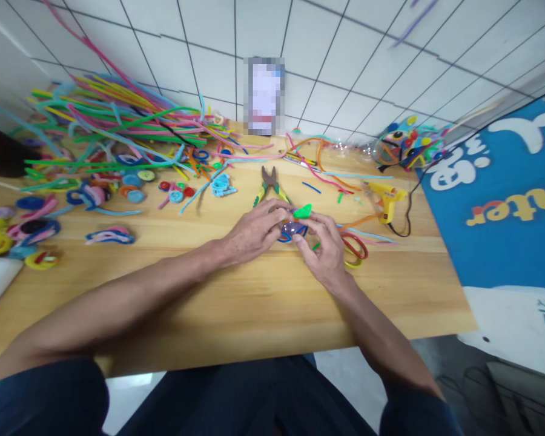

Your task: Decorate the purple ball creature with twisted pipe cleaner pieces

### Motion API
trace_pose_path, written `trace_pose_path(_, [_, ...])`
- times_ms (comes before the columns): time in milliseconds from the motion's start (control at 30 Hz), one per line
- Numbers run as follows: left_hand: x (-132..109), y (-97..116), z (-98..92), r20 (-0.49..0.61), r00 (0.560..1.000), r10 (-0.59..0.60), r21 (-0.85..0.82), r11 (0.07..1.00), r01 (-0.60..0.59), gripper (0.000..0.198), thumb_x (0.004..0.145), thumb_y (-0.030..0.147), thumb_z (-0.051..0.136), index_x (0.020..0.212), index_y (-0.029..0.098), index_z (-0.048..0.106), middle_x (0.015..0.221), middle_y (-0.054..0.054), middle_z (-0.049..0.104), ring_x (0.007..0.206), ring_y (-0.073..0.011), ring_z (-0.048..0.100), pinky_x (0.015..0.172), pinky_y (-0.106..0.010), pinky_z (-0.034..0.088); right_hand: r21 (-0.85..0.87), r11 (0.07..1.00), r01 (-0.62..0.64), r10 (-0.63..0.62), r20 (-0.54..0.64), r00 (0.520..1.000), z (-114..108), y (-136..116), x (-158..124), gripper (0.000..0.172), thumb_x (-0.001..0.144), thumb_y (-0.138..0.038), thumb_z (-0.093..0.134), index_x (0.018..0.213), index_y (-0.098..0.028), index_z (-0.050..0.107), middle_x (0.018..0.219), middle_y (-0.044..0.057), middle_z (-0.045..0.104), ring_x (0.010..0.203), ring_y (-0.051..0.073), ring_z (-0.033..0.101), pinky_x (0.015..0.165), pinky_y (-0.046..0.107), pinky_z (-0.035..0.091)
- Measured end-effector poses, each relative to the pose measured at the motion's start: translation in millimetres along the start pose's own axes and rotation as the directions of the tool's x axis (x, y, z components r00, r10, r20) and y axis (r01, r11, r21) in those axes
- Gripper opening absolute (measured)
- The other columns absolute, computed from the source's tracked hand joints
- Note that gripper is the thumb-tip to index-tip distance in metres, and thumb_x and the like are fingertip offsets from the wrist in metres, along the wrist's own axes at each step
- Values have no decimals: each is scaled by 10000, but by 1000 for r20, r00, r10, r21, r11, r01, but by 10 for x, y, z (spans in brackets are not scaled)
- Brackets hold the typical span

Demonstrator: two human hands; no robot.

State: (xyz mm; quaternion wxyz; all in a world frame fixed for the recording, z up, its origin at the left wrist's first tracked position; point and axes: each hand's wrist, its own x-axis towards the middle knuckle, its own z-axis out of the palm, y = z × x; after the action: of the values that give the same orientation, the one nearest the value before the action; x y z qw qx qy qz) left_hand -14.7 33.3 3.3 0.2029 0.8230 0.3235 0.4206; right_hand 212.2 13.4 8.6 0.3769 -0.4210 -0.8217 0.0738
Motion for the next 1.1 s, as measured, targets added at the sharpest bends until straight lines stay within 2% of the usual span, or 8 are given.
trace_pose_path(333, [-7,-34,18,-38,999,35,-82,996,-38,257,1019,88,484,1192,193,643,1332,-149,699,1297,-236,657,1082,-424,559,4,1000,-10,11,-13,1000,7,-6,-9,269,988,-289,707,1254,-255,684,1227,118,696,1146,279,694,946,475,614])
trace_pose_path(500, [7,-22,-1,-35,999,-1,-102,995,-3,230,1037,130,482,1146,199,673,1313,-148,708,1278,-237,671,1079,-426,564,24,1000,8,-7,-25,1000,-1,11,0,279,986,-282,713,1260,-244,680,1233,128,694,1176,286,686,963,481,612])
trace_pose_path(633, [18,-12,-8,-28,999,-23,-86,996,21,239,1031,129,481,1152,209,670,1302,-134,714,1258,-222,681,1077,-415,566,76,997,-27,30,-39,999,-68,40,1,292,996,-268,674,1287,-276,654,1268,110,705,1181,284,685,944,495,623])
trace_pose_path(800, [21,11,-13,-21,999,-48,-96,994,46,226,1030,139,498,1150,211,676,1311,-130,718,1260,-222,684,1088,-414,564,58,996,-62,67,-80,995,-101,62,-24,220,987,-252,663,1206,-268,679,1217,111,700,1149,282,689,928,499,629])
trace_pose_path(967, [21,23,-22,-14,998,-59,-91,994,58,217,1038,140,508,1155,205,678,1316,-136,717,1263,-223,688,1082,-414,568,34,998,-55,56,-30,998,-62,71,-33,208,1004,-252,641,1206,-260,688,1242,118,682,1187,280,681,966,494,618])
trace_pose_path(1100, [23,18,-23,-21,999,-39,-76,996,37,217,1038,126,511,1163,200,672,1315,-136,715,1258,-217,689,1076,-407,568,30,1000,-3,5,-57,998,-58,73,-27,230,1012,-250,639,1237,-249,684,1238,124,672,1195,278,674,1025,506,592])
